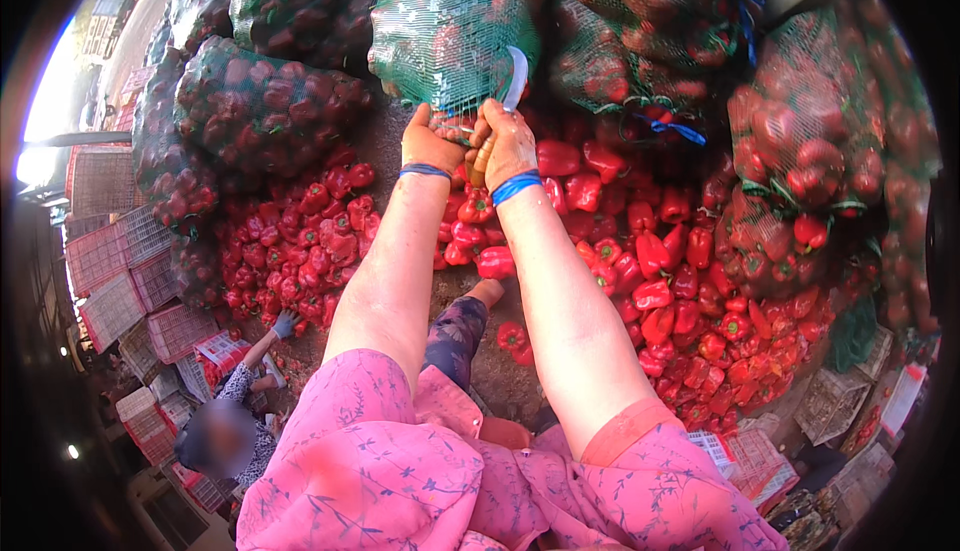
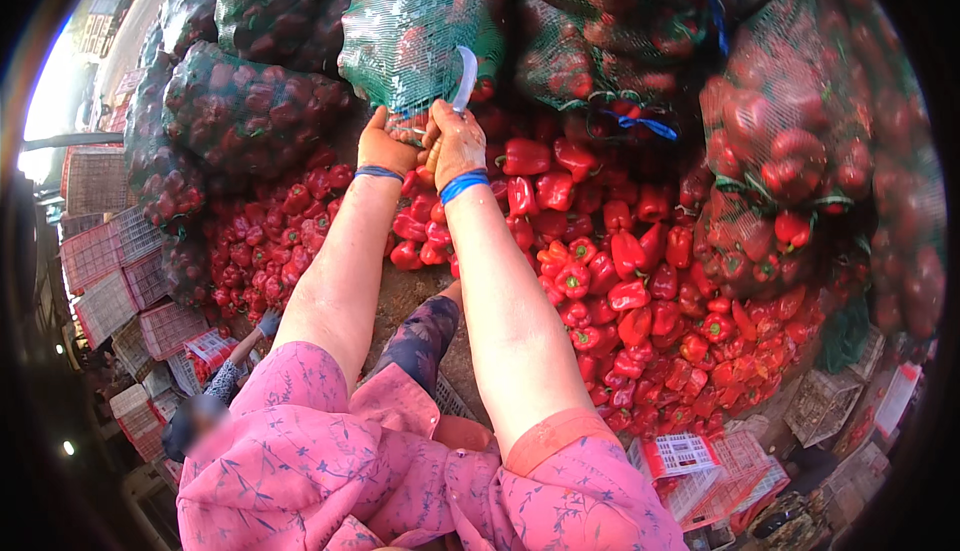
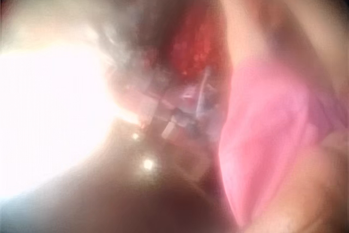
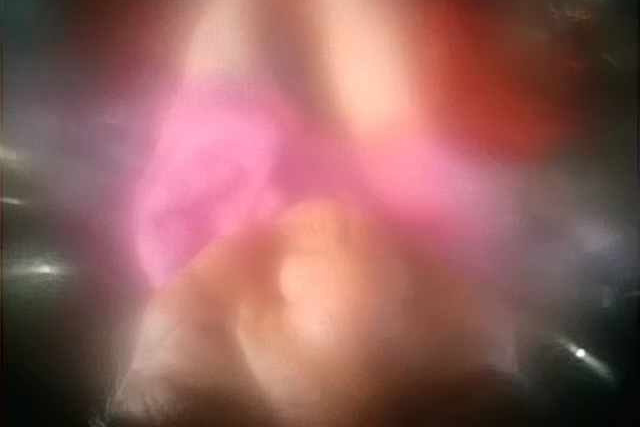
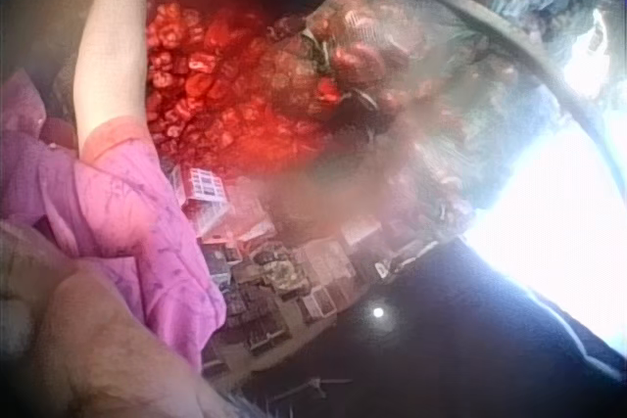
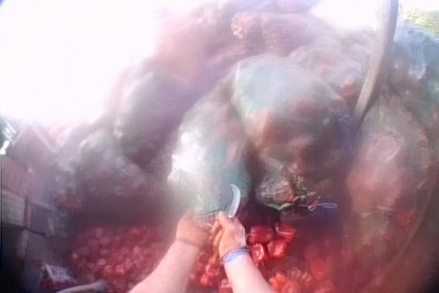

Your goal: The person sorts red bell peppers from large mesh bags into plastic crates. They use a curved knife to cut open the bags and then pick individual peppers, sometimes cutting off the stems, and place them into crates.

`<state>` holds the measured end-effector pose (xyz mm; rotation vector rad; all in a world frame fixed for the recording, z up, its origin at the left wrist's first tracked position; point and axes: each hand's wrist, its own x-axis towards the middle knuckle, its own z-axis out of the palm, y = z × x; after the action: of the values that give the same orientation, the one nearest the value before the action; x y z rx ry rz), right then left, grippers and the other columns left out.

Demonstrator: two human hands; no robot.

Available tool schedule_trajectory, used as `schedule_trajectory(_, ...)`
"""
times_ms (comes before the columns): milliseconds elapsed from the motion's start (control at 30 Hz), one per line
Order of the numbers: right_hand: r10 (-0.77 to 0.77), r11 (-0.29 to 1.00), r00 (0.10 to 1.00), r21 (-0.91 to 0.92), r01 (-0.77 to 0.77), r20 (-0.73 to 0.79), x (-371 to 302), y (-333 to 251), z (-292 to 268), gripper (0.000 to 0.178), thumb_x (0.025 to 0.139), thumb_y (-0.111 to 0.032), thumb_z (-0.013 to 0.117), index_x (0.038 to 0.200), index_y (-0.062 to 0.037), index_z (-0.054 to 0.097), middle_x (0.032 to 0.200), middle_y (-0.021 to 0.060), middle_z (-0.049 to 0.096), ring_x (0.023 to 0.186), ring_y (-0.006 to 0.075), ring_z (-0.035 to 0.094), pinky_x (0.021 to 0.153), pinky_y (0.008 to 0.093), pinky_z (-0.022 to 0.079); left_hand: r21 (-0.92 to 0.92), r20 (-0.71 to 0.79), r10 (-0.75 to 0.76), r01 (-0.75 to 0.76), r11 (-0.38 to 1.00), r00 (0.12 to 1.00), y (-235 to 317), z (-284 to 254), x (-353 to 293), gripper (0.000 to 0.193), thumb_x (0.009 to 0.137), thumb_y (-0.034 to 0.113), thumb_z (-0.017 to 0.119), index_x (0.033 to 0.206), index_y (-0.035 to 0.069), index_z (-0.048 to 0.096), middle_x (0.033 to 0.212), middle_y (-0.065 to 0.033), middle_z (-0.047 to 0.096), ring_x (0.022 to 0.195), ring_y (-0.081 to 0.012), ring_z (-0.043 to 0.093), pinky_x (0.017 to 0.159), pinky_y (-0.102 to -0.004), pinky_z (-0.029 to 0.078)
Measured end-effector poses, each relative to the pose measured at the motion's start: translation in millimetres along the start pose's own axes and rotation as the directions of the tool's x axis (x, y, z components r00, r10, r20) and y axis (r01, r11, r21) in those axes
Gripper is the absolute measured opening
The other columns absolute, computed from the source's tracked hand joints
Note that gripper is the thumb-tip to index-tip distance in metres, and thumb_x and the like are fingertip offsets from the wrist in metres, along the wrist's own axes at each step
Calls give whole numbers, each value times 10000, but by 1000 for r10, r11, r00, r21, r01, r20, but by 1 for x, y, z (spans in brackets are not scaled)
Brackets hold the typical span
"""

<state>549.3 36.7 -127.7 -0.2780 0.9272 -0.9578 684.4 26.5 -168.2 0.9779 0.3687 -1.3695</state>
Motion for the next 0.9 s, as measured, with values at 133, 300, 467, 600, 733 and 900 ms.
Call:
schedule_trajectory(133,-109,993,994,41,107,31,-42,-23,13,229,888,-320,626,874,-98,575,626,26,537,507,160,526,452,309,457,-53,317,-22,41,998,948,9,-4,-39,286,1029,358,428,904,124,535,733,-31,522,599,-162,430,564,-266,375)
schedule_trajectory(300,-43,999,999,-7,43,14,-113,-35,-7,212,860,-295,628,811,-100,562,610,22,511,405,141,426,398,297,398,-78,136,-50,61,995,989,-31,-5,-122,278,1004,327,449,796,144,475,658,7,453,564,-145,405,552,-310,359)
schedule_trajectory(467,22,996,996,-82,-29,-82,-236,3,-63,282,896,-343,615,778,-96,547,588,43,526,440,148,478,411,273,374,-43,146,-284,292,955,948,-83,-90,-219,316,1010,380,455,1039,97,590,939,-57,679,674,-185,564,618,-315,476)
schedule_trajectory(600,74,993,993,-89,-82,-96,-291,-30,-65,256,894,-294,629,784,-77,551,593,37,503,488,155,509,510,313,490,-89,-135,-460,452,888,877,-108,-89,-264,330,1005,388,485,955,90,619,797,-73,665,535,-161,493,434,-260,338)
schedule_trajectory(733,38,998,968,-45,-50,-249,-309,-58,-94,263,891,-275,612,748,-64,546,592,50,511,422,160,467,557,308,514,-40,-102,-609,609,792,786,-151,-67,-270,218,997,283,486,1089,99,558,1019,-65,682,782,-201,612,543,-314,434)
schedule_trajectory(900,-57,994,970,-109,32,-235,-332,-89,-120,236,883,-262,629,739,-85,566,602,14,533,464,116,484,472,259,401,779,152,-482,195,595,863,-199,-60,-279,229,925,78,478,1136,108,560,1072,-64,703,1008,-210,655,842,-323,527)
